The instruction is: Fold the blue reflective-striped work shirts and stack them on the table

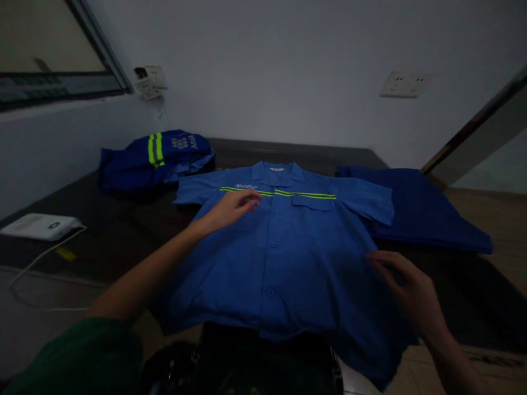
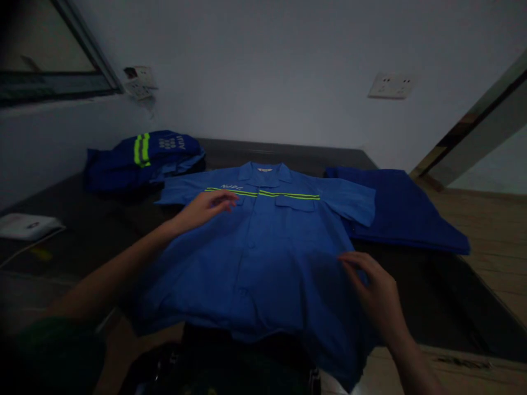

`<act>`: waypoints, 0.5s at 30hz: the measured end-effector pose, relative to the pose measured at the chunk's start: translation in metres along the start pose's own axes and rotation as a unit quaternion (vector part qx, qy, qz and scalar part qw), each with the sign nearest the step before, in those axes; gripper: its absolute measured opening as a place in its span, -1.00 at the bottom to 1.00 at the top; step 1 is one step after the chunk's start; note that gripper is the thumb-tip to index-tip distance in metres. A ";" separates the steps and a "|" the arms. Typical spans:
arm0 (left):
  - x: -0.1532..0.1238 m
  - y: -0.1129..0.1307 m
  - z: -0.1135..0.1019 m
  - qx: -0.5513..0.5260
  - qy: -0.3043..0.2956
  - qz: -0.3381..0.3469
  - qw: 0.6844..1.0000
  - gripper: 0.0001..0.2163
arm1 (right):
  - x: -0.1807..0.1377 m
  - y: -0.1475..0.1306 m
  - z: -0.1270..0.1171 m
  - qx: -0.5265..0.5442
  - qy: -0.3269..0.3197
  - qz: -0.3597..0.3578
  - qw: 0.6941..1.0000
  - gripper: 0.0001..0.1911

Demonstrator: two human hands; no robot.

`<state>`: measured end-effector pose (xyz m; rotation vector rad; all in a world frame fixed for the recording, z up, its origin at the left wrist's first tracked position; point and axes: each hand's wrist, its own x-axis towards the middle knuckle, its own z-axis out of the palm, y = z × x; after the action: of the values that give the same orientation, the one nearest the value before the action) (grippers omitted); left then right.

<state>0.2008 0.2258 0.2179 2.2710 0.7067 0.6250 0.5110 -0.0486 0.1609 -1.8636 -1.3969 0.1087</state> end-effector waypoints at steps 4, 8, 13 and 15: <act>-0.117 0.039 0.011 -0.145 -0.068 -0.149 0.976 -0.76 | -0.041 -0.056 0.031 0.068 -0.087 -0.068 0.992 -0.83; -0.199 0.053 0.063 -0.211 -0.181 -0.207 0.938 -0.76 | -0.054 -0.091 0.062 0.107 -0.144 -0.147 0.973 -0.82; -0.231 0.031 0.140 -0.198 -0.017 -0.242 0.950 -0.73 | -0.061 -0.108 0.092 0.088 -0.191 -0.191 0.959 -0.77; -0.227 0.026 0.157 -0.221 0.003 -0.259 0.940 -0.72 | -0.063 -0.108 0.100 0.065 -0.190 -0.196 0.960 -0.73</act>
<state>0.1352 -0.0048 0.0787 1.5817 1.0048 0.4714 0.3527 -0.0397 0.1363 -1.4746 -1.9474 0.3654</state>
